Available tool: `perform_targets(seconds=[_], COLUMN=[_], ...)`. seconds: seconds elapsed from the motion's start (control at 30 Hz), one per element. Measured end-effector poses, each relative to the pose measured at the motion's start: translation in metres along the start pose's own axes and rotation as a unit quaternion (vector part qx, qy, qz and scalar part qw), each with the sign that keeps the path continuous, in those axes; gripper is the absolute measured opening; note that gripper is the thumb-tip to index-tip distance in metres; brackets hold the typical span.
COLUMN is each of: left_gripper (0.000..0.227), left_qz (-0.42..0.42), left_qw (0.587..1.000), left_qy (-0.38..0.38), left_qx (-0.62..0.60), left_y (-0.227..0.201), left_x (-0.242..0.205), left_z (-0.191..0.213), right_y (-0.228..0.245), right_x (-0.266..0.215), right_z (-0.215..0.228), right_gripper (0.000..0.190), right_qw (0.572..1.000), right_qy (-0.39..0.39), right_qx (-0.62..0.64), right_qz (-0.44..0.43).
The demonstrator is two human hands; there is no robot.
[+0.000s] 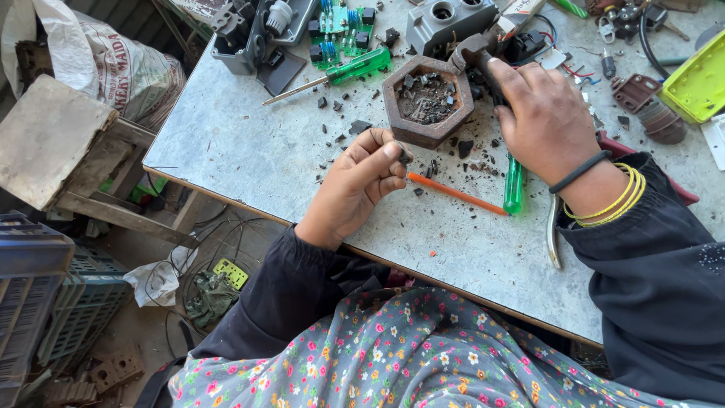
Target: The person uses a hammer to repeatedly strike a small black plastic component held in a metal vise on a cluttered workbench. They adjust the component's position and continue hammering to break it apart, with debris accumulating on the table.
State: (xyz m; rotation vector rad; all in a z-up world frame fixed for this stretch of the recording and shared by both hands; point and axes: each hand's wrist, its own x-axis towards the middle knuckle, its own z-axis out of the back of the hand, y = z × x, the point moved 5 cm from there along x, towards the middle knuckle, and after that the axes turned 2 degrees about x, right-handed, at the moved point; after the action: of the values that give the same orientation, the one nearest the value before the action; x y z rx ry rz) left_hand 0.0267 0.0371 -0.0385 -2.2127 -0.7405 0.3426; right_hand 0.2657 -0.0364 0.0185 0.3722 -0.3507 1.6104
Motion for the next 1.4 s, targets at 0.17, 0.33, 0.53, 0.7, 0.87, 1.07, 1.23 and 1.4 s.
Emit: perform_targets(seconds=[0.17,0.33,0.53,0.7,0.87,1.07,1.23,1.4], left_gripper=[0.031,0.036,0.037,0.037,0.036,0.036,0.037,0.031], left_qz=[-0.153,-0.290,-0.299,-0.306,-0.316,-0.313,-0.304,-0.259], left_qw=[0.956,0.831,0.816,0.817,0.815,0.819,0.825,0.823], left_qy=[-0.051,-0.062,-0.043,-0.033,-0.025,-0.019,-0.012,0.019], left_qx=[0.244,0.470,0.493,0.487,0.485,0.481,0.477,0.505], left_y=[-0.011,-0.017,-0.020,-0.020,-0.020,-0.020,-0.022,-0.021], left_x=[-0.005,-0.019,-0.022,-0.022,-0.023,-0.023,-0.025,-0.027], left_z=[-0.010,-0.037,-0.043,-0.044,-0.044,-0.044,-0.047,-0.052], right_y=[0.000,0.000,0.000,-0.001,-0.001,-0.001,-0.001,-0.001], right_x=[0.001,0.001,0.001,0.001,0.000,0.001,0.001,0.000], right_z=[0.000,-0.001,-0.002,-0.003,-0.003,-0.003,-0.003,-0.004], right_gripper=[0.066,0.066,0.066,0.067,0.066,0.067,0.066,0.067], right_qw=[1.000,1.000,1.000,1.000,1.000,1.000,1.000,1.000], right_qy=[0.007,0.002,0.003,0.016,0.011,0.009,0.004,0.014], right_qx=[0.005,0.009,0.008,0.008,0.006,0.011,0.011,0.015], right_qz=[-0.012,-0.009,-0.009,-0.022,-0.021,-0.020,-0.016,-0.022])
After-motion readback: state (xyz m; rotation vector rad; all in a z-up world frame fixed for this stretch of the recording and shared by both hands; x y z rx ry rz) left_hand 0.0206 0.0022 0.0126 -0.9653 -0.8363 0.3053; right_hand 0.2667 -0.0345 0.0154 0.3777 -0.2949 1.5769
